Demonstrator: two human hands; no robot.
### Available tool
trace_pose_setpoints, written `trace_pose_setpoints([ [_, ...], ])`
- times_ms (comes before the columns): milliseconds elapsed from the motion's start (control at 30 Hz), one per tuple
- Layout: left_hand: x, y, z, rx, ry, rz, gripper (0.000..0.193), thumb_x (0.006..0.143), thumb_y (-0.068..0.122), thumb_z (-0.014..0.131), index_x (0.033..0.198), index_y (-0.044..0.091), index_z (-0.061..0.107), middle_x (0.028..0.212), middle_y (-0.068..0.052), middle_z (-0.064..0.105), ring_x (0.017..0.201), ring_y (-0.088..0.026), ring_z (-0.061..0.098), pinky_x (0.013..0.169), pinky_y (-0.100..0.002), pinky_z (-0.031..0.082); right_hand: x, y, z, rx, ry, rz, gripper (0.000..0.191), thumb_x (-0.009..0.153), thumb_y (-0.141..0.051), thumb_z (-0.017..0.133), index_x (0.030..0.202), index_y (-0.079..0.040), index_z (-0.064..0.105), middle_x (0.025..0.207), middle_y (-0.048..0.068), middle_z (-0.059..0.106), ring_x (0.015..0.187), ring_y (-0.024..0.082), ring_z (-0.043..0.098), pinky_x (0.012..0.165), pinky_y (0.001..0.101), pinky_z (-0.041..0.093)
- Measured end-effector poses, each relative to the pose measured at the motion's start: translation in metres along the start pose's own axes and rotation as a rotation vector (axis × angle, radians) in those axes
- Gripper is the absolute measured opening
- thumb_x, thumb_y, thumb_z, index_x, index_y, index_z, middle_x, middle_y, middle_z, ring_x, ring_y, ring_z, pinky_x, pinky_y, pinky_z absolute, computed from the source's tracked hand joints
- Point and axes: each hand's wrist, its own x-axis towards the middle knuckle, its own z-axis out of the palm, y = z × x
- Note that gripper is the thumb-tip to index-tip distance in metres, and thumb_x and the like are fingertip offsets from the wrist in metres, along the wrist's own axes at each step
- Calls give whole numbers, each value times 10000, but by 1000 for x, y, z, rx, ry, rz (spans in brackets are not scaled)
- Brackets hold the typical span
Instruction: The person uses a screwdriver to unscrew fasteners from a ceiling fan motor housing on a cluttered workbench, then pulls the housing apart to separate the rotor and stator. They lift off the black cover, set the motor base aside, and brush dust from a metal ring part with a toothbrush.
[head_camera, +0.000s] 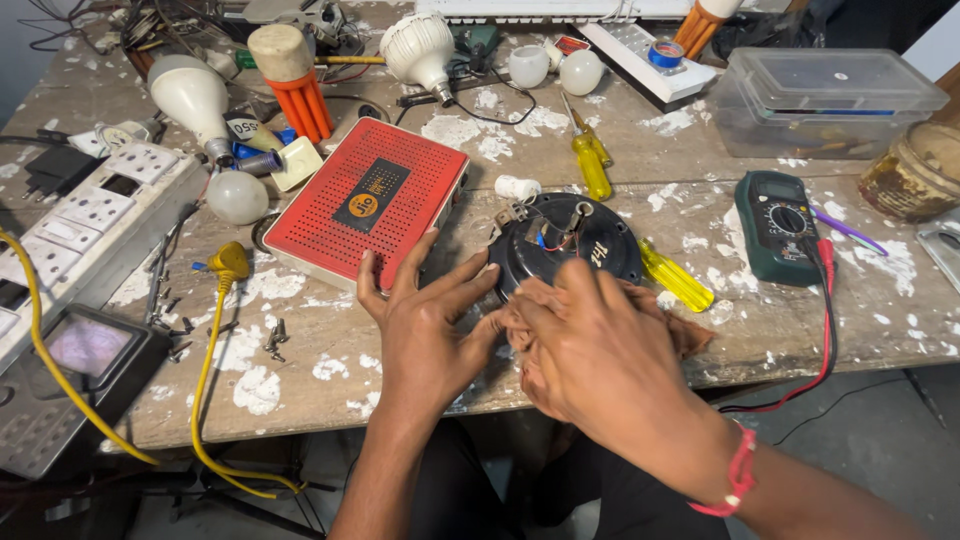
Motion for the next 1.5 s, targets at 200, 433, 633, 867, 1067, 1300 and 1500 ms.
trace_pose_setpoints([
  [200, 1, 0, 2, -31, -28, -23, 375, 770, 379, 834, 1090, 186, 814, 1240, 30, 741, 1440, -289, 448, 1207, -600, -8, -31, 33, -8, 99, -35, 189, 319, 808, -116, 658, 1078, -225, 789, 945, 104, 582, 866, 321, 649, 700, 475, 540],
  [433, 0, 2, 5, 2, -30, 36, 485, 810, 460, 795, 1155, 119, 790, 1271, -3, 740, 1450, -319, 436, 1210, -626, -32, -41, 68, -23, 84, -56, 270, 328, 825, -150, 698, 1124, -236, 800, 946, 107, 603, 822, 316, 672, 722, 450, 552],
  [633, 2, 8, 10, 71, -32, 21, 644, 803, 599, 751, 1181, 77, 757, 1276, -45, 729, 1453, -342, 419, 1191, -647, -32, -33, 47, -5, 234, 148, 32, 271, 865, -137, 666, 1120, -124, 758, 970, 67, 623, 845, 244, 702, 699, 379, 578],
  [867, 4, 13, 12, 157, -43, 41, 599, 897, 520, 674, 1317, 94, 691, 1309, -59, 707, 1452, -352, 410, 1178, -668, -43, -46, 61, -4, 348, -2, 94, 251, 827, -106, 681, 1051, -154, 782, 959, 45, 624, 792, 183, 712, 688, 349, 588],
  [1067, 4, 11, 22, 225, 35, 35, 492, 945, 345, 610, 1348, 67, 664, 1306, -105, 706, 1394, -339, 465, 1175, -665, 1, -50, 126, -28, 356, -55, 426, 348, 830, 10, 650, 1135, -113, 762, 953, 74, 618, 738, 189, 683, 648, 329, 577],
  [1300, 0, 29, 31, 133, 112, -81, 362, 972, 323, 603, 1218, 86, 722, 1248, -76, 720, 1314, -246, 580, 1271, -537, 225, -17, 160, -11, 737, 326, 228, 246, 997, 2, 542, 1206, -75, 646, 1143, 63, 610, 984, 126, 732, 787, 274, 580],
  [1500, 4, 47, 34, 293, 84, 56, 761, 852, 604, 695, 1253, -41, 665, 1341, -199, 617, 1312, -390, 473, 1142, -620, 166, 11, 140, 22, 421, 224, 239, 293, 994, -102, 625, 1263, -94, 741, 978, 138, 594, 825, 249, 647, 739, 366, 534],
])
